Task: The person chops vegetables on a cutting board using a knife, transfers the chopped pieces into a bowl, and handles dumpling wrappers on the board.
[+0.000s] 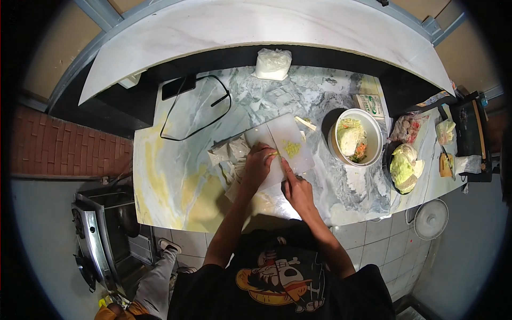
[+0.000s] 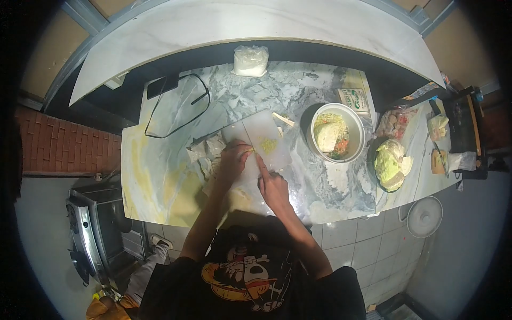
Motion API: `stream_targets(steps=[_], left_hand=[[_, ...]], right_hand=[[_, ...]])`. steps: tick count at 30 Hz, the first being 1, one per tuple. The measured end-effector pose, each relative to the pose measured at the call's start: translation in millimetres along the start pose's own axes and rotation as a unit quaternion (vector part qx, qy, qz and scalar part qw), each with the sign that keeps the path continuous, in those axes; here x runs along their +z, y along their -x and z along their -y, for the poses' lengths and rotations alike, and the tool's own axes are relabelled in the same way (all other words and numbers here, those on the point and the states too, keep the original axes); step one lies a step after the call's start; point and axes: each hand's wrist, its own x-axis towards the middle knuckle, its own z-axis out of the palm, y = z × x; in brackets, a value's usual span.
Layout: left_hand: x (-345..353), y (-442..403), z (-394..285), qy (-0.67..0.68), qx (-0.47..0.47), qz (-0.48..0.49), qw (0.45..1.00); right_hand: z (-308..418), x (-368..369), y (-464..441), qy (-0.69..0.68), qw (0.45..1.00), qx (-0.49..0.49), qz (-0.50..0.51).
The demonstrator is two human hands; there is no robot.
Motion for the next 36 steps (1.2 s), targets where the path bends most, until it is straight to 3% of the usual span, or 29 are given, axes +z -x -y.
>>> stream_targets(steps=[25,27,33,36], left_hand=[[2.0,-0.9,-4.7,-0.012,-0.061,0.014,0.998],[1.5,-1.8,-5.4,-0.006,-0.064,0.014,0.998],[0.0,-2.1,-6.9,-0.016,-0.043,0.003,0.999],[0.2,-3.1,-7.6,-0.019,-0.043,0.006,0.999]], right_hand=[[-7.5,3.0,-9.0,0.037,0.998,-0.056,0.006],[-4.2,1.7,-11.3,0.06,0.997,-0.012,0.053],[1.3,-0.2,-14.3,0.115,0.991,-0.015,0.072],[2.9,1.4,-11.3,0.084,0.996,-0.033,0.006]])
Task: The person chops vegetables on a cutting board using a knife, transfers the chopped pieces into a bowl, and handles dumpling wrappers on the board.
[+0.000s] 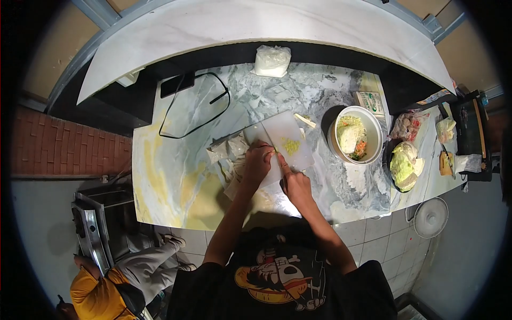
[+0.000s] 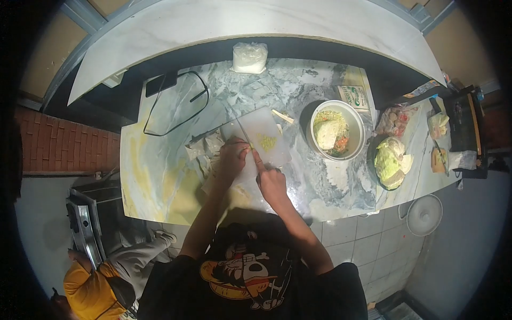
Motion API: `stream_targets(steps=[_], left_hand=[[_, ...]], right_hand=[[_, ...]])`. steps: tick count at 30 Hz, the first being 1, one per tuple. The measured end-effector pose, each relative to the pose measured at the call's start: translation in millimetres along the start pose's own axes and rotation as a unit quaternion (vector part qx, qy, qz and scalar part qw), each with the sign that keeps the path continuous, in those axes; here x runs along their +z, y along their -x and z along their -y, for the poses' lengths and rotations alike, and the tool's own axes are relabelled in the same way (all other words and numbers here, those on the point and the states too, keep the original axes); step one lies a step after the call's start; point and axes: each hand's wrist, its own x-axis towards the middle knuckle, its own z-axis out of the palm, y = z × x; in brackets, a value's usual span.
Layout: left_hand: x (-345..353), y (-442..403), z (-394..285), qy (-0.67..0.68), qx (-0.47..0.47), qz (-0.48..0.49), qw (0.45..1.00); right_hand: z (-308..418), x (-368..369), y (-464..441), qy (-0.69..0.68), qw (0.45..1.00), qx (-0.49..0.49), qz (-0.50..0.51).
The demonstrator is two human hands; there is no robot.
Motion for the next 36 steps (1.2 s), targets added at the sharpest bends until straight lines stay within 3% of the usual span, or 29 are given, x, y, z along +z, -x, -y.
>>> stream_targets(steps=[15,24,36], left_hand=[[1.0,0.3,10.5,-0.007,0.017,0.022,1.0],[-1.9,0.1,10.1,0.029,-0.014,0.038,0.999],[-0.2,1.9,11.8,0.031,0.011,0.022,0.999]], right_hand=[[-10.4,-10.9,9.6,-0.068,0.996,0.05,0.011],[-9.6,-6.0,11.7,-0.078,0.996,0.043,0.018],[-4.1,-8.0,10.4,-0.088,0.995,0.031,0.022]])
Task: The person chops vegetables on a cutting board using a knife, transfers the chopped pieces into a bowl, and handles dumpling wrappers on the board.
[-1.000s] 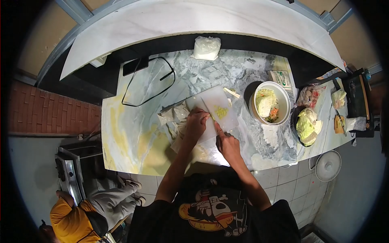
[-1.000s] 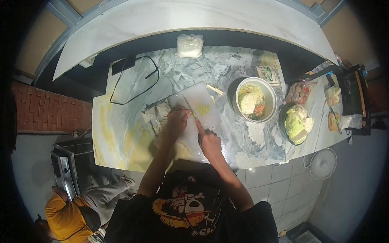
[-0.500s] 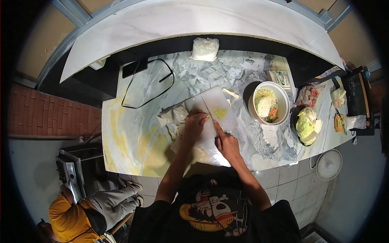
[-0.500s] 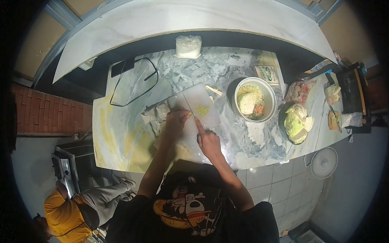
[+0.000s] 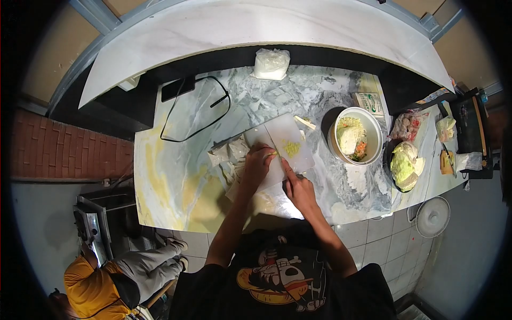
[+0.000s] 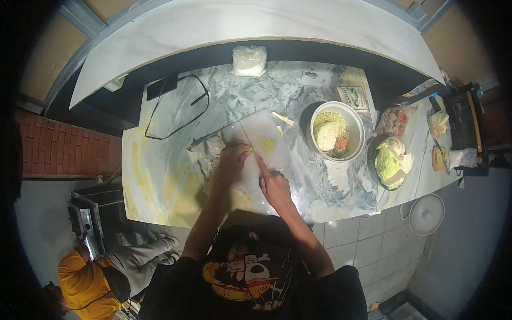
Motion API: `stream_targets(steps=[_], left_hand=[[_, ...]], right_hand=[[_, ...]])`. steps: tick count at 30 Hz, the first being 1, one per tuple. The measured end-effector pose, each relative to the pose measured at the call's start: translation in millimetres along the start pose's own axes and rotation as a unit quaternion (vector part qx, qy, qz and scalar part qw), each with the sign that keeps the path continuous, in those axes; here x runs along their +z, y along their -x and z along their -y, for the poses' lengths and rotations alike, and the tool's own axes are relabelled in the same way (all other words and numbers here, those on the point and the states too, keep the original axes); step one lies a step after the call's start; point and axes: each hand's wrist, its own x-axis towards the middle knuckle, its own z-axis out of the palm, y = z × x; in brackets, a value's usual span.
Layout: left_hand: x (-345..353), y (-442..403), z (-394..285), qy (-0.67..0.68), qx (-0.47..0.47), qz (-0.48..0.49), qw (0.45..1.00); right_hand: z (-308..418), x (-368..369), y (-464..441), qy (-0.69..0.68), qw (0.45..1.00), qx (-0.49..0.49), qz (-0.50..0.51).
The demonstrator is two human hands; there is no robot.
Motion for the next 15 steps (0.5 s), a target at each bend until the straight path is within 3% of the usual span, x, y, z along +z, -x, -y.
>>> stream_targets(steps=[6,15], left_hand=[[1.0,0.5,1.8,-0.006,0.017,-0.012,1.0],[4.5,2.8,3.0,-0.022,-0.012,-0.013,1.0]], right_hand=[[-3.4,8.4,-1.5,0.048,0.998,-0.034,0.002],[-2.0,4.1,-2.9,0.035,0.999,0.001,0.028]])
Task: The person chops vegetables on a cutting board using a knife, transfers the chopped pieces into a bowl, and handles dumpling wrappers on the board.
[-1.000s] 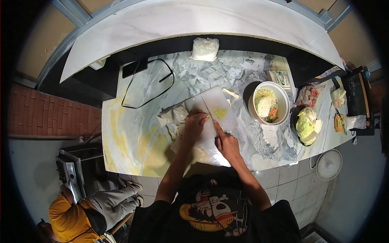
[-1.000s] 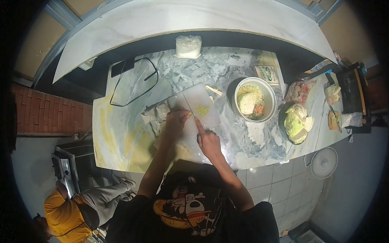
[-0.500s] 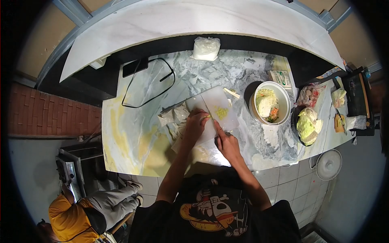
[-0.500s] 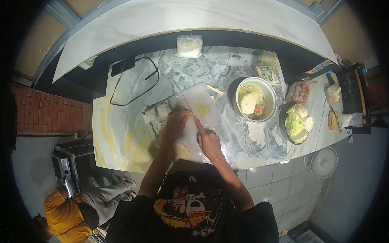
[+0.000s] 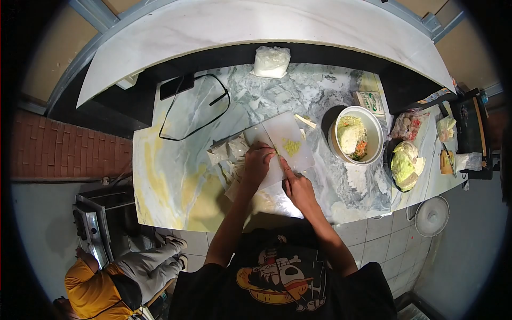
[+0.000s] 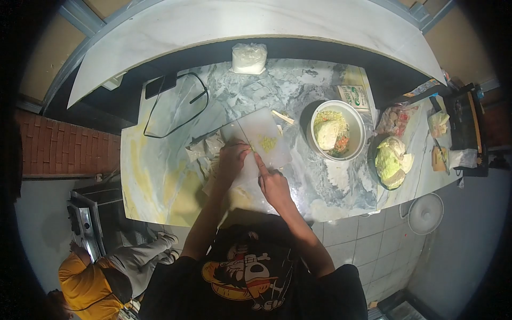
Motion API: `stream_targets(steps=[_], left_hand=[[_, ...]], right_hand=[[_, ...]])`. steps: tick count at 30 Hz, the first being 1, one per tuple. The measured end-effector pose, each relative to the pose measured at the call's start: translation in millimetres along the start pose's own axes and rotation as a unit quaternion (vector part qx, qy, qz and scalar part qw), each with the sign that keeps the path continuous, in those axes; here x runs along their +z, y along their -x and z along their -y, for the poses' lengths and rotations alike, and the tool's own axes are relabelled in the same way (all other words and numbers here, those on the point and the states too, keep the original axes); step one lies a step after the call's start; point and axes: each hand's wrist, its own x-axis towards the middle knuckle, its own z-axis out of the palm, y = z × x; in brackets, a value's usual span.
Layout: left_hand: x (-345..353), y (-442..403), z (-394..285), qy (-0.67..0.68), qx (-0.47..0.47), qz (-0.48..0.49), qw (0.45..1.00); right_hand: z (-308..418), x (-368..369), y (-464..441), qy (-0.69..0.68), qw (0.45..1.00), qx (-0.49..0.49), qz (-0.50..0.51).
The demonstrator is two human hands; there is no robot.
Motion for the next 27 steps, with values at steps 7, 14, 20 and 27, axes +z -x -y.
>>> stream_targets(steps=[7,14,20,27], left_hand=[[2.5,0.0,3.1,-0.036,-0.029,0.018,0.999],[-6.4,-4.3,-13.2,-0.033,-0.043,0.019,0.998],[-6.6,-5.1,-13.9,-0.027,-0.041,0.018,0.999],[-5.4,-3.8,-5.7,-0.039,-0.051,0.045,0.997]], right_hand=[[-2.8,-1.1,-2.0,0.003,1.0,-0.03,-0.002],[1.0,-2.1,-8.0,0.046,0.999,-0.018,0.021],[3.2,-2.2,-10.6,0.057,0.998,-0.03,0.009],[-4.6,3.6,2.3,0.03,0.998,-0.027,-0.042]])
